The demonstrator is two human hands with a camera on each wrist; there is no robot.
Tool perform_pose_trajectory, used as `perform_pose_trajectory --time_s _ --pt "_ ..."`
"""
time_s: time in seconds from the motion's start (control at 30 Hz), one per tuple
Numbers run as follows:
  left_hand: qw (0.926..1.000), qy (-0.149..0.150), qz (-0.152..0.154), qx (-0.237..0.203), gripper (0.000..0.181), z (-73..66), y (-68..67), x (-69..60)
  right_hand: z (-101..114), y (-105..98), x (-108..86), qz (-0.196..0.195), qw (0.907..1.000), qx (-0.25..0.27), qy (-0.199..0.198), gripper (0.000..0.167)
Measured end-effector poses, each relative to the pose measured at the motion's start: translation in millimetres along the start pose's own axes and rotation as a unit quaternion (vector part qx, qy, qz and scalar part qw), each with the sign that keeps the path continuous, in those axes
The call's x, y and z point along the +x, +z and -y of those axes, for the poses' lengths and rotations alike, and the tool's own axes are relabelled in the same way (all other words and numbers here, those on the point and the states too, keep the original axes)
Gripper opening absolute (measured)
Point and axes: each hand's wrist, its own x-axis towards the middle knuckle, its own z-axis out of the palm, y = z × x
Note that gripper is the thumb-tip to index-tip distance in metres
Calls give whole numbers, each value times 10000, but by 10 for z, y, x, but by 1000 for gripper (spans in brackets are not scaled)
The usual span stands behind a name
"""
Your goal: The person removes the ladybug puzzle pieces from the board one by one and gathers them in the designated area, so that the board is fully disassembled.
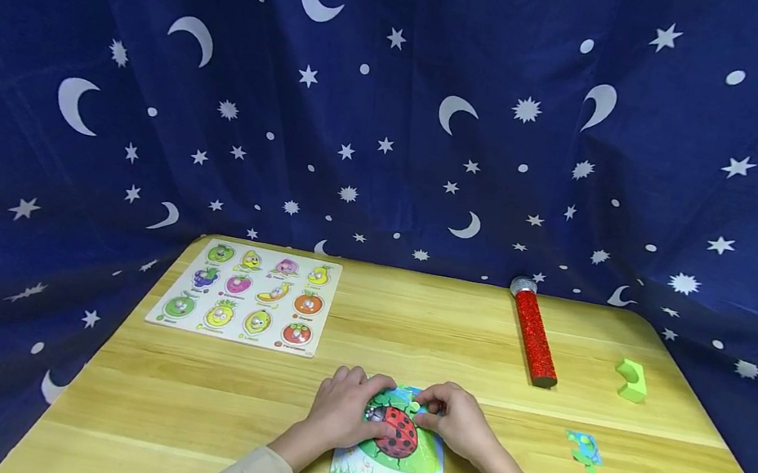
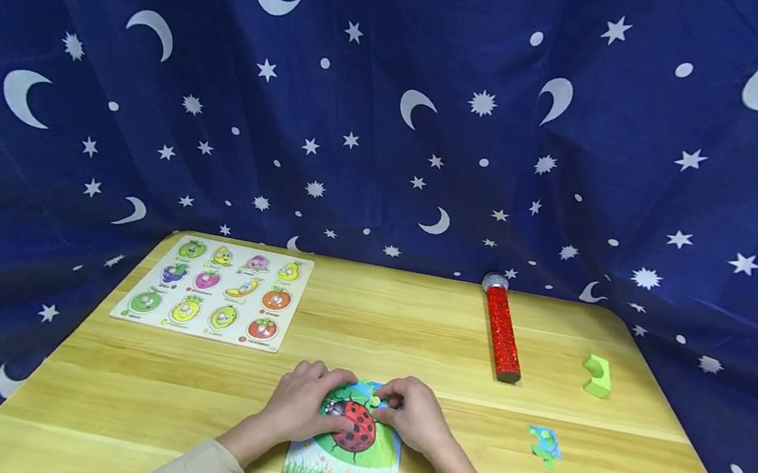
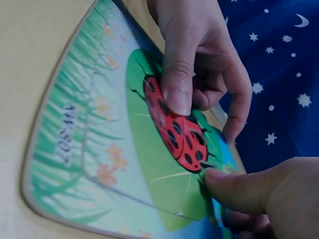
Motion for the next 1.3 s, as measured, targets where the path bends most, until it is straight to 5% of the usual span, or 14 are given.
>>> perform_pose_trajectory --time_s 0.27,0.63,1.3 --pt "10000 -46 -24 -23 78 11 4 16 -35 30 -22 -476 9912 -795 -943 14" --pt "9999 -118 82 6 83 24 26 29 -32 44 -32 -812 9721 -1508 -1605 14" --pt "9999 -126 35 -71 79 10 25 2 -7 84 -81 -1172 9640 -1692 -1685 15"
